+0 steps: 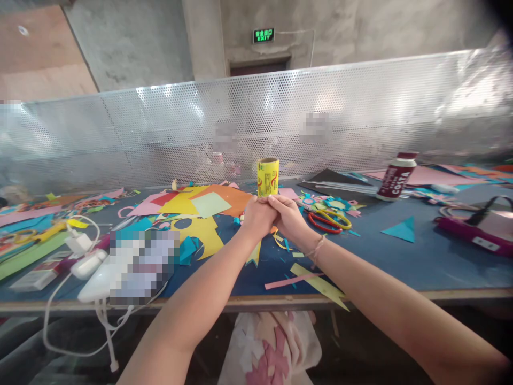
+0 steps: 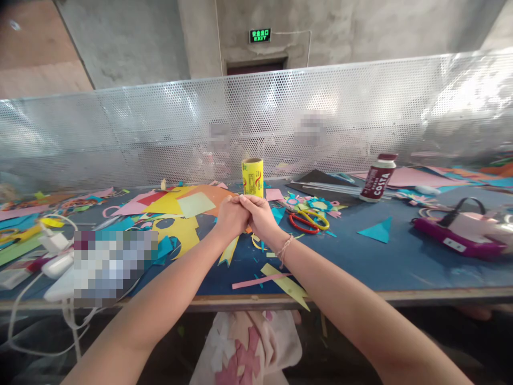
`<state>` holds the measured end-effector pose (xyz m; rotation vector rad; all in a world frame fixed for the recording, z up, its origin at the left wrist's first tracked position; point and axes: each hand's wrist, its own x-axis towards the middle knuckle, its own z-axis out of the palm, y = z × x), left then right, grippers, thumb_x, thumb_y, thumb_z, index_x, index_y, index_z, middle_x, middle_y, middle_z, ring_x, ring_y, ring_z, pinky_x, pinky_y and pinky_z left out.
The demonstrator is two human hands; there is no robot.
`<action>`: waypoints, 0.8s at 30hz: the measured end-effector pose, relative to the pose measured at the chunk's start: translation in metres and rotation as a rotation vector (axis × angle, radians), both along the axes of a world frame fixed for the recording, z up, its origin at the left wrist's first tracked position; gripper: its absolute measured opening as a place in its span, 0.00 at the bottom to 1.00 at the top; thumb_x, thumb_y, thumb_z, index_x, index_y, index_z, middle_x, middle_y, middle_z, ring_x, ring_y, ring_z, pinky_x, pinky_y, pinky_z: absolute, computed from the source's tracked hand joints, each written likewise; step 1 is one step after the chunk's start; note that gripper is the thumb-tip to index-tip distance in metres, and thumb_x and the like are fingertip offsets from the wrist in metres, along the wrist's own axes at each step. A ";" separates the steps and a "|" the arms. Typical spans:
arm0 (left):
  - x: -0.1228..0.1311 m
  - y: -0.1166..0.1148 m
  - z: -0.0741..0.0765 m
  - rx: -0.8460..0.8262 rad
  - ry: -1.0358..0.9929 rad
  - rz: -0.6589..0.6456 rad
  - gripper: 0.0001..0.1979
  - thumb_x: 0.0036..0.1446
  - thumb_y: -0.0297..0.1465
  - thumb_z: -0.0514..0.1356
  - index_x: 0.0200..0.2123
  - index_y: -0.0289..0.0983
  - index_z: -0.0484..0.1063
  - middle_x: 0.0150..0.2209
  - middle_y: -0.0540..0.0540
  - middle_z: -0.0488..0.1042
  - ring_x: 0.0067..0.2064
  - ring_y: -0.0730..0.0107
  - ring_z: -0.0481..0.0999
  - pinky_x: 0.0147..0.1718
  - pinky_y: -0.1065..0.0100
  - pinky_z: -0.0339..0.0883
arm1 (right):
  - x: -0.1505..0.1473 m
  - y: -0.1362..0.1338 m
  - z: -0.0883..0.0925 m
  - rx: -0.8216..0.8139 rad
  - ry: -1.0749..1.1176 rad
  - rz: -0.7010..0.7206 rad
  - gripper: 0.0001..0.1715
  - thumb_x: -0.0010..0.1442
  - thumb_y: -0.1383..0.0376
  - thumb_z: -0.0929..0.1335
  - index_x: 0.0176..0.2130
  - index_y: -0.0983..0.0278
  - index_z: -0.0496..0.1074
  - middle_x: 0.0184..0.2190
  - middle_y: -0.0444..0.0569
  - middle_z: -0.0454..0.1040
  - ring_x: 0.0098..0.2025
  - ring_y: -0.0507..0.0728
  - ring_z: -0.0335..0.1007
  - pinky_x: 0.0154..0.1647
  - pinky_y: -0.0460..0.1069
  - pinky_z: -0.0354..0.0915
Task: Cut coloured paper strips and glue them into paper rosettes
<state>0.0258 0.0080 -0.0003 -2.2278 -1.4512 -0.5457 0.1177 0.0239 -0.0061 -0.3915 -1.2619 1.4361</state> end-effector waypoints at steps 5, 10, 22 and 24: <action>-0.006 0.000 0.005 0.043 0.109 0.057 0.13 0.56 0.23 0.51 0.35 0.31 0.76 0.32 0.37 0.76 0.40 0.58 0.74 0.40 0.59 0.60 | 0.008 0.025 -0.002 0.085 -0.065 -0.128 0.18 0.45 0.50 0.72 0.27 0.61 0.75 0.29 0.47 0.77 0.37 0.54 0.73 0.45 0.50 0.66; -0.054 0.017 0.005 -0.063 -0.061 0.286 0.14 0.59 0.29 0.50 0.38 0.33 0.74 0.38 0.37 0.76 0.45 0.56 0.72 0.43 0.58 0.60 | 0.038 0.069 -0.006 0.111 -0.247 -0.440 0.17 0.39 0.55 0.74 0.26 0.64 0.75 0.26 0.46 0.76 0.31 0.52 0.70 0.36 0.48 0.67; -0.107 0.037 -0.030 -0.567 -0.267 0.613 0.26 0.58 0.44 0.48 0.56 0.41 0.64 0.59 0.32 0.63 0.59 0.41 0.61 0.52 0.43 0.54 | 0.053 0.092 -0.026 0.297 -1.043 -0.665 0.15 0.46 0.55 0.71 0.28 0.64 0.70 0.27 0.47 0.74 0.32 0.55 0.70 0.32 0.48 0.63; -0.110 0.038 -0.031 -0.565 -0.264 0.597 0.25 0.57 0.43 0.50 0.55 0.39 0.66 0.58 0.31 0.64 0.57 0.41 0.63 0.50 0.47 0.57 | 0.051 0.093 -0.030 0.260 -1.094 -0.616 0.18 0.50 0.53 0.69 0.34 0.64 0.71 0.29 0.49 0.74 0.35 0.57 0.72 0.36 0.49 0.64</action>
